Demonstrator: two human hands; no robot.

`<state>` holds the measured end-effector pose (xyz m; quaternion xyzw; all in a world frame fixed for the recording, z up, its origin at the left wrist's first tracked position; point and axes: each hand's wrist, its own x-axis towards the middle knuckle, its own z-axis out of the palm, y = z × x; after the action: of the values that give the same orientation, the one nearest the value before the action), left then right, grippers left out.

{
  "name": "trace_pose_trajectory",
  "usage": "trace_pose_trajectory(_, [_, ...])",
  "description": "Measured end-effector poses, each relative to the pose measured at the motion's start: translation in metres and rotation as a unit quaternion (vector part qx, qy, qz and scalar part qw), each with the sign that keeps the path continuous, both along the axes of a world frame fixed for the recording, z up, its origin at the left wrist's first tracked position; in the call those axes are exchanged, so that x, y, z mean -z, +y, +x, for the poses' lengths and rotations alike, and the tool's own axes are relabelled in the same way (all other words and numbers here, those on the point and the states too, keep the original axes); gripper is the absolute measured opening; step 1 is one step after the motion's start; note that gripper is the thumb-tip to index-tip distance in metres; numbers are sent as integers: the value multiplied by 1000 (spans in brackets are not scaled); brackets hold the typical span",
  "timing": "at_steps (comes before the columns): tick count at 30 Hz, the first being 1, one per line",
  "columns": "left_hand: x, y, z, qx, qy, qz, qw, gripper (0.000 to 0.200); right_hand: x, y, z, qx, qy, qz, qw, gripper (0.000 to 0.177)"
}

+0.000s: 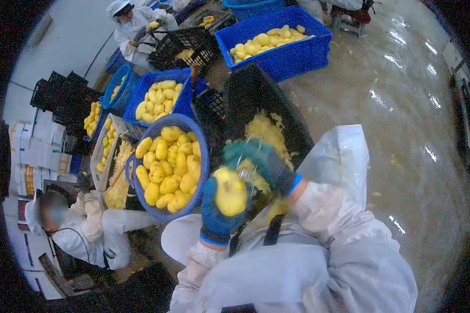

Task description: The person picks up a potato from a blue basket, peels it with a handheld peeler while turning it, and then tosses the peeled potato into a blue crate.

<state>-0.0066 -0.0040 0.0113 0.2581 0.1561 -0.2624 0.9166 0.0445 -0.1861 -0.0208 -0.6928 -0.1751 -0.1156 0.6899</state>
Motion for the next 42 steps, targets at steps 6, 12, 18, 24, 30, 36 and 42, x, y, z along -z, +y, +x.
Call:
trace_pose_trajectory(6, [-8,-4,-2,25,-50,26,998,46,-16,15,-14,-146,153,160,964,30])
trace_pose_trajectory(12, [-2,-4,-13,12,-148,158,976,47,1,-9,8,6,26,-23,999,32])
trace_pose_trajectory(18, [-6,-6,-10,28,-319,413,852,48,-11,18,-12,-58,-39,35,997,25])
trace_pose_trajectory(24, [8,0,-7,-16,-348,399,848,47,15,-2,1,-58,170,203,963,25])
trace_pose_trajectory(30, [-3,-13,-9,-8,-305,409,860,42,-13,-10,6,-22,107,154,982,28])
trace_pose_trajectory(36, [7,-8,-3,-12,-364,450,816,48,-15,0,0,-68,126,118,983,31])
trace_pose_trajectory(42, [-11,-19,-5,-28,-280,391,876,41,-12,8,0,-23,32,52,998,23])
